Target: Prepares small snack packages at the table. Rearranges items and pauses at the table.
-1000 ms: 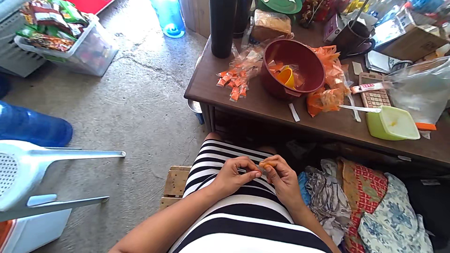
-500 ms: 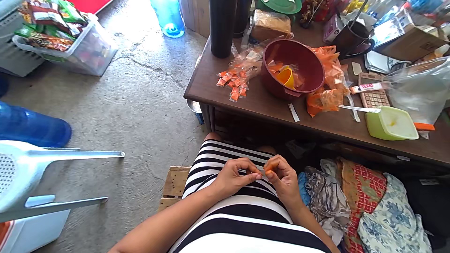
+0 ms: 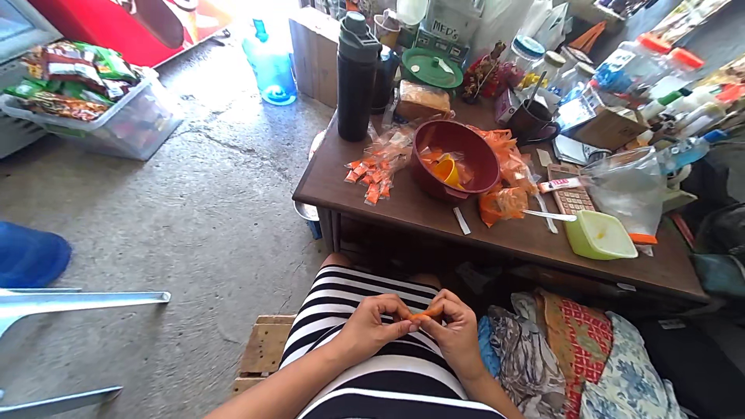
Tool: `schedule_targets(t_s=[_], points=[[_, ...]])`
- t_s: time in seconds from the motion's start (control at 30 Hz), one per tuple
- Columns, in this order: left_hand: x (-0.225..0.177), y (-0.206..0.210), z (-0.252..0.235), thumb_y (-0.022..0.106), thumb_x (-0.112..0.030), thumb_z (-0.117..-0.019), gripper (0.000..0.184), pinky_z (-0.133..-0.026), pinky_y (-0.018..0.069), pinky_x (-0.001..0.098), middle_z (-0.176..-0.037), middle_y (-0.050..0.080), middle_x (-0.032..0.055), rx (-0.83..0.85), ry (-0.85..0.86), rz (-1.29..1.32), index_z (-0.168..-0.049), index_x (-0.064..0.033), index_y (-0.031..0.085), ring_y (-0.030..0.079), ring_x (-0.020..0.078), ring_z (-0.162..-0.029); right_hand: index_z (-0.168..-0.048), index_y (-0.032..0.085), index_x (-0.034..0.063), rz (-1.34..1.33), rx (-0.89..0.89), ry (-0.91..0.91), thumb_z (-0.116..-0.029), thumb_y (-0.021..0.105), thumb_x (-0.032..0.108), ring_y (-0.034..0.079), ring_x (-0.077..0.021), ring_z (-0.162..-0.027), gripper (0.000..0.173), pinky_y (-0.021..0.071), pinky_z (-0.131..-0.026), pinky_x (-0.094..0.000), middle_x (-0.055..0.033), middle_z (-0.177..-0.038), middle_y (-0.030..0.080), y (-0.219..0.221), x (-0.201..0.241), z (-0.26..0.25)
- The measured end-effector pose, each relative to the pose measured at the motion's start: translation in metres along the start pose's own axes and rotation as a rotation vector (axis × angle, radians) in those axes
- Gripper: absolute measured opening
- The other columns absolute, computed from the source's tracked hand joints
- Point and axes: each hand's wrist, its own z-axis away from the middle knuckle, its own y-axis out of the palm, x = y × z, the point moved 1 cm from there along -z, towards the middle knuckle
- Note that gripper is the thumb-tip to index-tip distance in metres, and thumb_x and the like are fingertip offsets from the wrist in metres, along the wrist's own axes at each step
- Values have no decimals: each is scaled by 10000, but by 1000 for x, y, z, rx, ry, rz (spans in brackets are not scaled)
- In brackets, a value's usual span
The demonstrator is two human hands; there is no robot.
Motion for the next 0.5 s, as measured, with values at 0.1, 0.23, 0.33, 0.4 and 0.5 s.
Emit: schedule_targets(t_s=[0.1, 0.23, 0.33, 0.4, 0.5], points=[[0, -1, 1, 743, -106, -904, 104, -832, 531, 154, -908, 712, -23, -26, -5, -6, -882, -4, 746, 645, -24, -898, -873, 782, 136, -72, 78, 13, -888, 786, 217, 607, 45, -776, 82, 526, -693, -100, 75, -868, 664, -3, -1, -2], [-1, -2, 3, 737, -115, -917, 123, -849, 542, 176, -929, 716, -16, -67, 4, -6, -910, 7, 741, 656, -12, -912, -1007, 793, 113, -64, 156, 25, -982, 681, 200, 615, 48, -824, 144, 532, -714, -105, 61, -990, 684, -8, -1, 0], [0, -2, 3, 733, -100, -918, 113, -850, 540, 172, -929, 715, -13, -64, 7, -3, -909, 12, 735, 653, -14, -916, -1024, 788, 89, -49, 173, 17, -952, 714, 159, 618, 36, -823, 124, 544, -727, -115, 48, -990, 675, -10, -2, 1], [-1, -2, 2, 729, -98, -920, 114, -848, 533, 167, -928, 713, -8, -43, 7, -13, -910, 15, 737, 647, -16, -916, -971, 787, 103, -10, 145, 1, -920, 749, 158, 601, 44, -781, 84, 530, -703, -100, 58, -936, 663, -10, -1, 0], [-1, -1, 0, 725, -104, -921, 124, -846, 520, 161, -920, 711, -2, -16, 3, -19, -912, 19, 740, 638, -19, -917, -877, 760, 120, 28, 91, 16, -868, 794, 169, 553, 66, -722, 60, 487, -649, -74, 81, -866, 622, -6, 1, 1]])
